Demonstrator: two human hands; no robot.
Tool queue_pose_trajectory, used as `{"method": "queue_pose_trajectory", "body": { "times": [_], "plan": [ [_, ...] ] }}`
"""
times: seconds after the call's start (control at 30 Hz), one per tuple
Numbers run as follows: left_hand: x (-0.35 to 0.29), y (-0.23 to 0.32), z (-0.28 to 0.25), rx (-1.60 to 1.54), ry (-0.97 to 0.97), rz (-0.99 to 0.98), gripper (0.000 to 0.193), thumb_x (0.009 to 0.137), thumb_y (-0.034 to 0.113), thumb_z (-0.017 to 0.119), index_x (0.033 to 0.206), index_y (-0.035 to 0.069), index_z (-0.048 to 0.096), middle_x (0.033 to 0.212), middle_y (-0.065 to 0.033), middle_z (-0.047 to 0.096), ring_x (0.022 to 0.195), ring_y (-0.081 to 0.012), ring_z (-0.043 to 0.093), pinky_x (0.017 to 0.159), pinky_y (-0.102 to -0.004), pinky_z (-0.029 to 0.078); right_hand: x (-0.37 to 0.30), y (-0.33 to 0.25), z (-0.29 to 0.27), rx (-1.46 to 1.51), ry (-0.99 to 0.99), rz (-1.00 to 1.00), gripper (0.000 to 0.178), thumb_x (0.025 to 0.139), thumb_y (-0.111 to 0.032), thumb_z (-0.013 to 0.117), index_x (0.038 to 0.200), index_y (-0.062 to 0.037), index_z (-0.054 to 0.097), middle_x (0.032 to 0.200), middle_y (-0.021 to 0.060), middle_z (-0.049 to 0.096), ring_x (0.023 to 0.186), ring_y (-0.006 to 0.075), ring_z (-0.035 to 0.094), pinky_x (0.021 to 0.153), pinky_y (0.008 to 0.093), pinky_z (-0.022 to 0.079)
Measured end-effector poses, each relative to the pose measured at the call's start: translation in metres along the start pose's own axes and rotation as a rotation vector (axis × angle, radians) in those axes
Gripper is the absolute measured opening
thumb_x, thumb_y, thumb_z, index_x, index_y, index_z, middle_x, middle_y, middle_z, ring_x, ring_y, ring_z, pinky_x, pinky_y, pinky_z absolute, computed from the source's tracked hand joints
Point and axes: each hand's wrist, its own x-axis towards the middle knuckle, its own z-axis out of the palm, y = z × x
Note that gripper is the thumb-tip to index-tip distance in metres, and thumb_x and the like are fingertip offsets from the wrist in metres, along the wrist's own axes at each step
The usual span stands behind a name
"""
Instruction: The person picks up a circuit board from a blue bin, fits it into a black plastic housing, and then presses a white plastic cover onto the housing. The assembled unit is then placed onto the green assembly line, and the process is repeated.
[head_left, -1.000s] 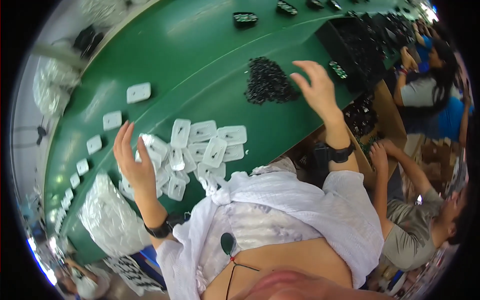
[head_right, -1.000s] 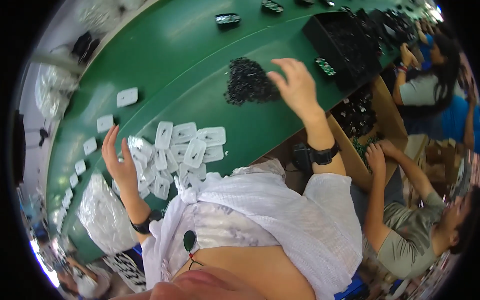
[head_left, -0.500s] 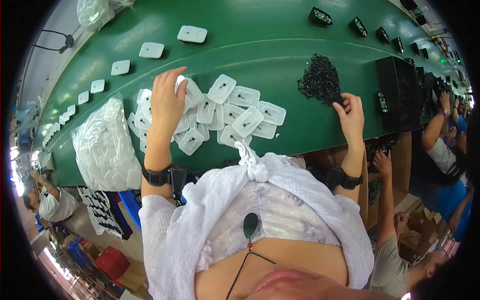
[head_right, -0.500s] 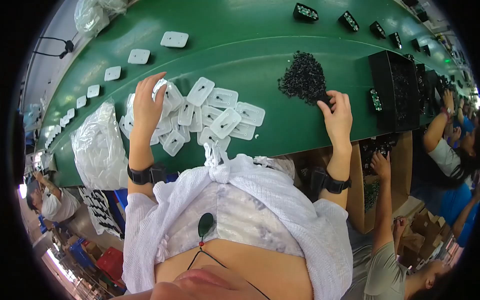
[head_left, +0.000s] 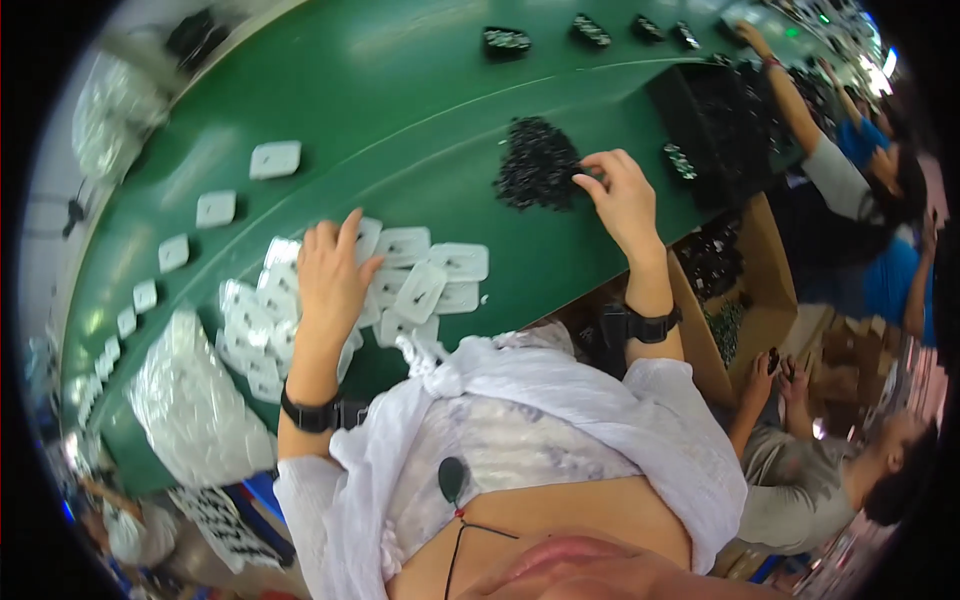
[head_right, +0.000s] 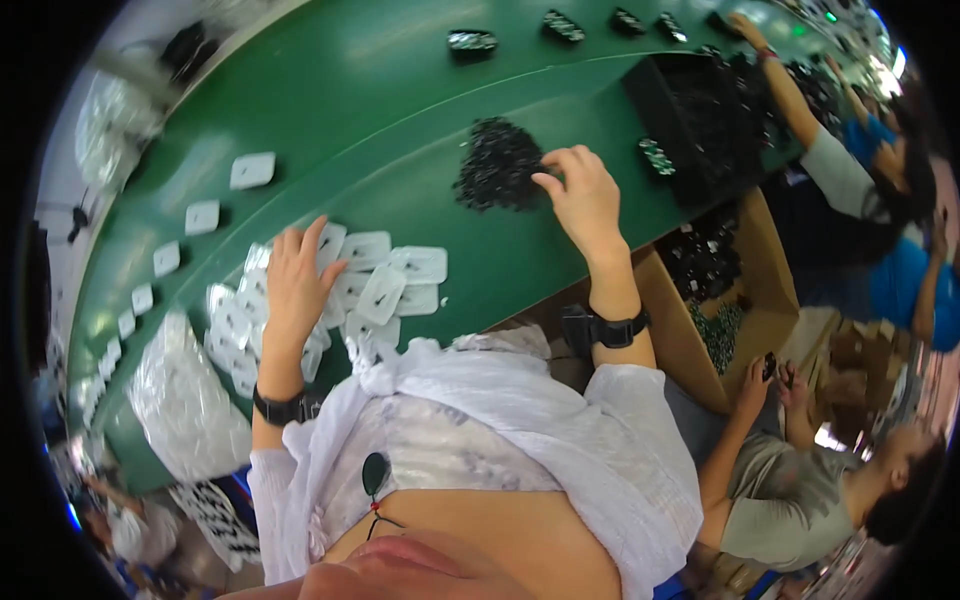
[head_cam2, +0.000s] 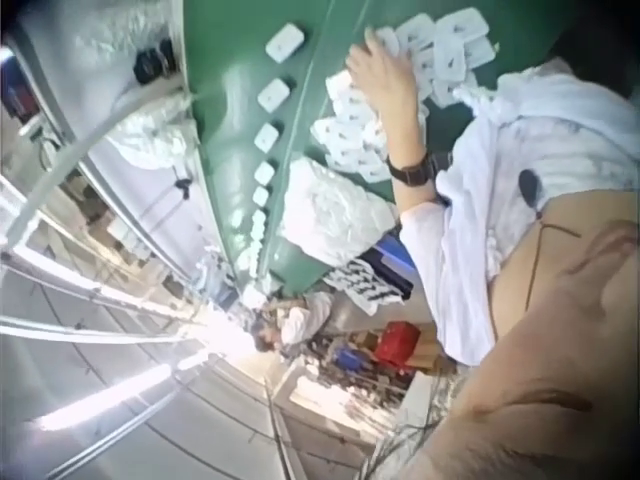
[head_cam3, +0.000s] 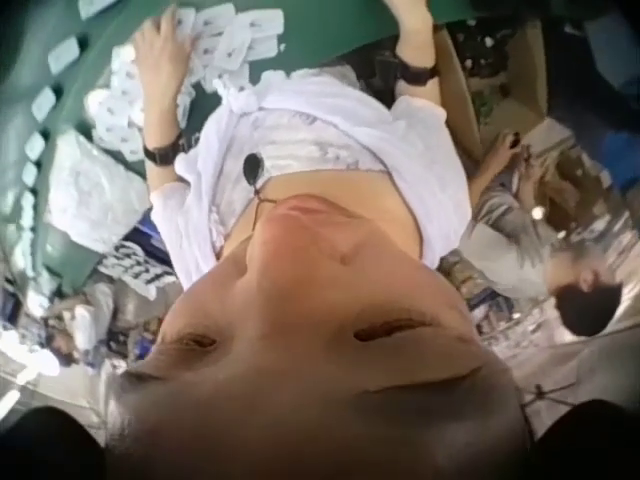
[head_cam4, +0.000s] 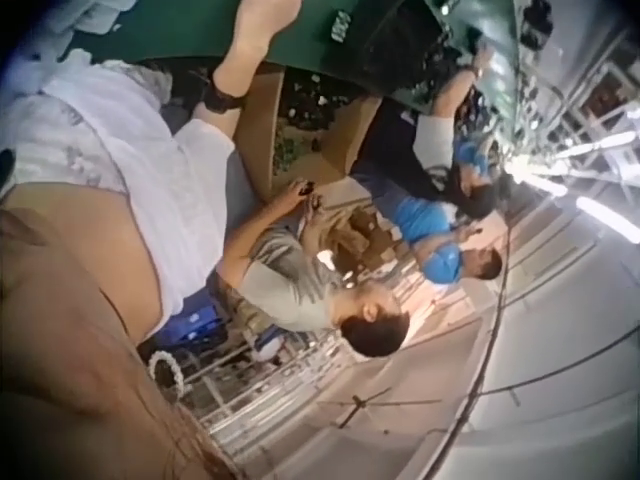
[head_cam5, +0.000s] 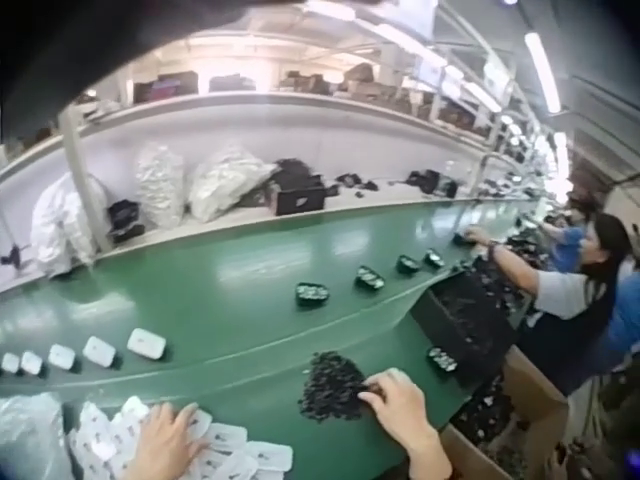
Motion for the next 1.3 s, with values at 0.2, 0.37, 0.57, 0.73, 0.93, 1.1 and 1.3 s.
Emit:
{"method": "queue_pose_trajectory", "body": {
  "times": [0.2, 0.37, 0.57, 0.73, 0.93, 1.1, 1.3],
  "plan": [
    [0.011, 0.005, -0.005, -0.095, -0.014, 0.003, 0.065, 0.074, 0.008, 0.074, 0.134, 0.007, 0.049, 0.106, -0.0158, 0.053, 0.099, -0.0357, 0.050, 0.087, -0.0430, 0.042, 0.060, 0.002, -0.028, -0.120, 0.137, -0.216, 0.017, 0.082, -0.024, 0.069, 0.092, -0.0112, 0.063, 0.086, 0.0024, 0.062, 0.079, 0.0232, 0.062, 0.069, 0.0338, 0.050],
    [0.026, 0.003, -0.010, -0.105, 0.013, -0.007, 0.064, 0.076, 0.008, 0.071, 0.135, 0.007, 0.047, 0.112, -0.0160, 0.055, 0.100, -0.0370, 0.050, 0.089, -0.0435, 0.041, 0.121, 0.022, -0.022, -0.311, 0.083, -0.140, 0.038, 0.079, -0.033, 0.072, 0.111, -0.0163, 0.061, 0.108, 0.0062, 0.060, 0.104, 0.0276, 0.057, 0.084, 0.0382, 0.051],
    [0.048, 0.003, 0.011, -0.115, -0.015, 0.118, 0.063, 0.075, 0.007, 0.071, 0.134, 0.006, 0.048, 0.119, -0.0144, 0.056, 0.107, -0.0356, 0.050, 0.091, -0.0434, 0.041, 0.184, 0.025, 0.037, -0.334, -0.089, -0.302, 0.069, 0.075, -0.029, 0.076, 0.137, -0.0234, 0.046, 0.145, 0.0121, 0.039, 0.125, 0.0338, 0.046, 0.096, 0.0468, 0.045],
    [0.073, 0.005, 0.028, -0.111, -0.018, 0.150, 0.056, 0.072, 0.004, 0.072, 0.125, 0.004, 0.054, 0.120, -0.0139, 0.055, 0.109, -0.0357, 0.050, 0.094, -0.0446, 0.041, 0.220, -0.001, 0.091, -0.429, -0.375, -0.330, 0.068, 0.082, -0.012, 0.057, 0.144, -0.0300, 0.039, 0.141, 0.0106, 0.044, 0.122, 0.0292, 0.049, 0.094, 0.0460, 0.044],
    [0.079, 0.006, 0.033, -0.097, -0.013, 0.190, 0.057, 0.072, 0.002, 0.072, 0.126, 0.004, 0.053, 0.118, -0.0163, 0.053, 0.106, -0.0369, 0.050, 0.092, -0.0442, 0.042, 0.227, -0.015, 0.100, -0.394, -0.430, -0.266, 0.067, 0.080, -0.029, 0.066, 0.142, -0.0261, 0.041, 0.123, 0.0098, 0.056, 0.116, 0.0284, 0.053, 0.091, 0.0450, 0.045],
    [0.084, 0.008, 0.036, -0.093, 0.003, 0.197, 0.056, 0.072, 0.003, 0.072, 0.126, 0.004, 0.053, 0.117, -0.0162, 0.053, 0.105, -0.0366, 0.050, 0.091, -0.0437, 0.042, 0.235, -0.019, 0.116, -0.456, -0.424, -0.318, 0.073, 0.071, -0.042, 0.076, 0.134, -0.0177, 0.049, 0.119, 0.0113, 0.056, 0.111, 0.0279, 0.055, 0.089, 0.0447, 0.045],
    [0.082, 0.007, 0.033, -0.097, 0.005, 0.165, 0.056, 0.074, 0.004, 0.071, 0.126, 0.004, 0.053, 0.115, -0.0167, 0.053, 0.104, -0.0367, 0.050, 0.091, -0.0439, 0.042, 0.218, -0.037, 0.124, 0.061, -0.366, -0.226, 0.060, 0.072, -0.028, 0.076, 0.123, -0.0087, 0.052, 0.117, 0.0155, 0.053, 0.106, 0.0331, 0.054, 0.091, 0.0409, 0.045]
  ]
}}
